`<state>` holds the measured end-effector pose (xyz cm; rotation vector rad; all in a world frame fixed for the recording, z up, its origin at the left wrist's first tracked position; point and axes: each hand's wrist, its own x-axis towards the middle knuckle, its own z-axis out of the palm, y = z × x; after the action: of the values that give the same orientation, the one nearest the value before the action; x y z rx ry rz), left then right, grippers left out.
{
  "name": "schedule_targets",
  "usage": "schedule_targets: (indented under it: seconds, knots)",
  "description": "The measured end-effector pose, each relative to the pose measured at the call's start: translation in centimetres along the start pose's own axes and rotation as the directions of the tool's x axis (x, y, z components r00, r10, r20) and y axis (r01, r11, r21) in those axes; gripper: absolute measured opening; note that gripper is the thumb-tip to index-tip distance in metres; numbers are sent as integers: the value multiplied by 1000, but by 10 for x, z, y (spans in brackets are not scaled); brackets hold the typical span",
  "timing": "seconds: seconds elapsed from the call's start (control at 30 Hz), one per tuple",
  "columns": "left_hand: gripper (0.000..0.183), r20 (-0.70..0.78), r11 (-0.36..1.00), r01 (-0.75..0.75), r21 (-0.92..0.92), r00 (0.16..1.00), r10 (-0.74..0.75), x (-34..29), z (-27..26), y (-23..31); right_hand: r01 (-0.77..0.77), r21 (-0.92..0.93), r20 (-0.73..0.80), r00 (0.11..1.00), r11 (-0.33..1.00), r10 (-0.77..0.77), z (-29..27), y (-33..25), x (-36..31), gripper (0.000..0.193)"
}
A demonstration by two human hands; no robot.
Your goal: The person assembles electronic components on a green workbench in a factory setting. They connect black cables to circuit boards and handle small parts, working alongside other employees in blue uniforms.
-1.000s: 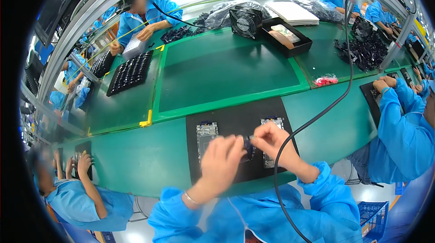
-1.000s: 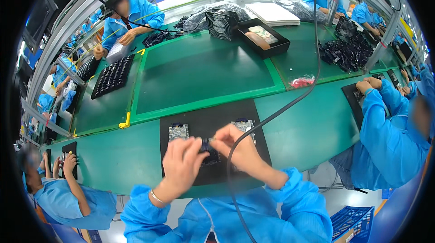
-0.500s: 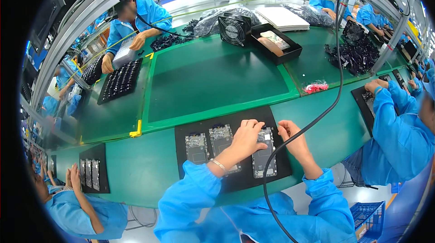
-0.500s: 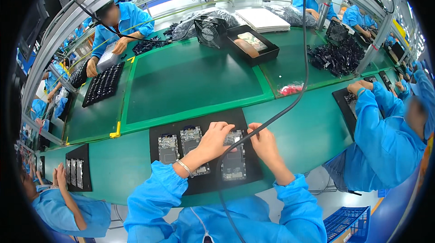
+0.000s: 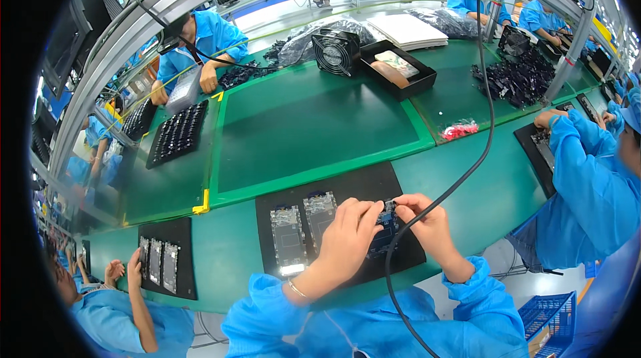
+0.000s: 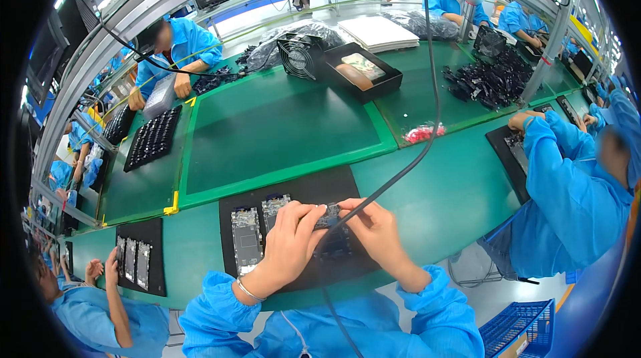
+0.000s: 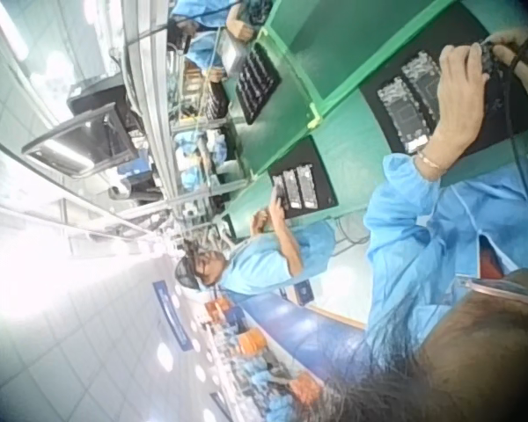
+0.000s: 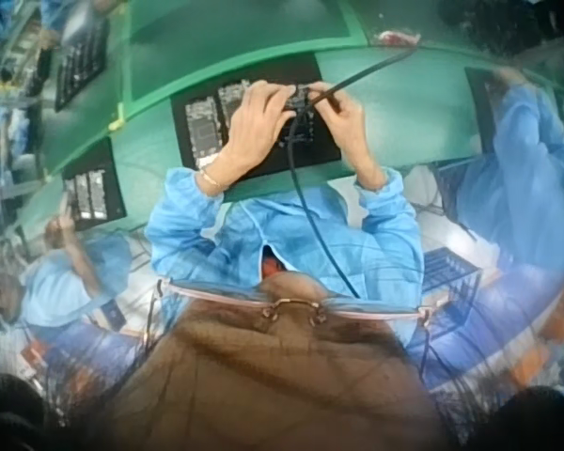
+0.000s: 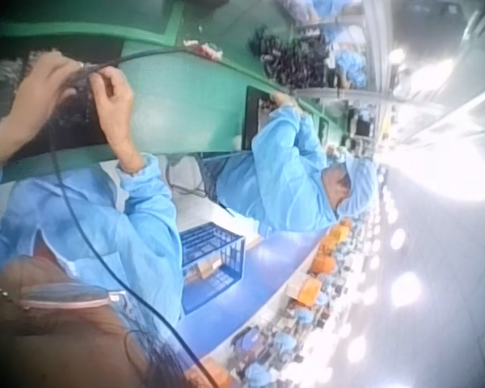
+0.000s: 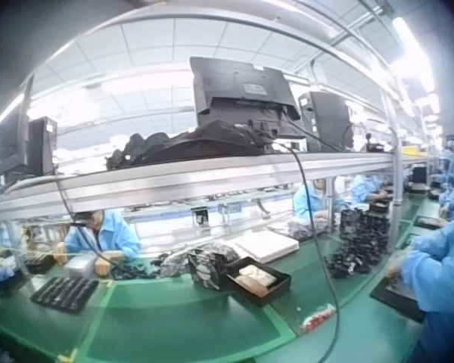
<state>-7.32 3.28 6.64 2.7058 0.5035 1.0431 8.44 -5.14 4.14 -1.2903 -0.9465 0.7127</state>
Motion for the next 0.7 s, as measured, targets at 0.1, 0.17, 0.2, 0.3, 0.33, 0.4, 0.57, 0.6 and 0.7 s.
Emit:
schedule_targets:
  seconds: [0.1,0.17,0.2,0.3,0.33,0.4,0.57,0.6,0.7]
  knots:
    - [50,-55,998,-38,52,998,41,-6,1,8,96,-114,-14,995,989,-98,1,-15,-9,15]
    - [48,-80,996,-55,74,995,61,-9,2,12,132,-157,-30,990,979,-138,1,-19,-13,13]
    - [47,-86,994,-65,89,994,73,-11,1,15,137,-162,-42,988,977,-146,2,-20,-16,13]
    - [45,-102,987,-92,134,989,106,-14,1,17,182,-211,-56,979,960,-198,4,-20,-19,13]
    - [45,-107,984,-100,148,987,116,-16,1,18,201,-233,-57,974,951,-220,4,-20,-20,13]
    - [45,-108,980,-112,162,986,131,-17,1,19,192,-233,-65,975,953,-212,5,-20,-21,13]
    - [45,-105,975,-121,185,984,143,-21,1,19,170,-205,-71,980,964,-188,6,-19,-23,12]
    - [45,-106,975,-124,184,984,146,-21,1,20,170,-207,-65,980,964,-187,5,-20,-23,12]
    - [45,-108,974,-136,183,982,157,-22,0,20,171,-198,-29,983,965,-180,3,-23,-23,12]
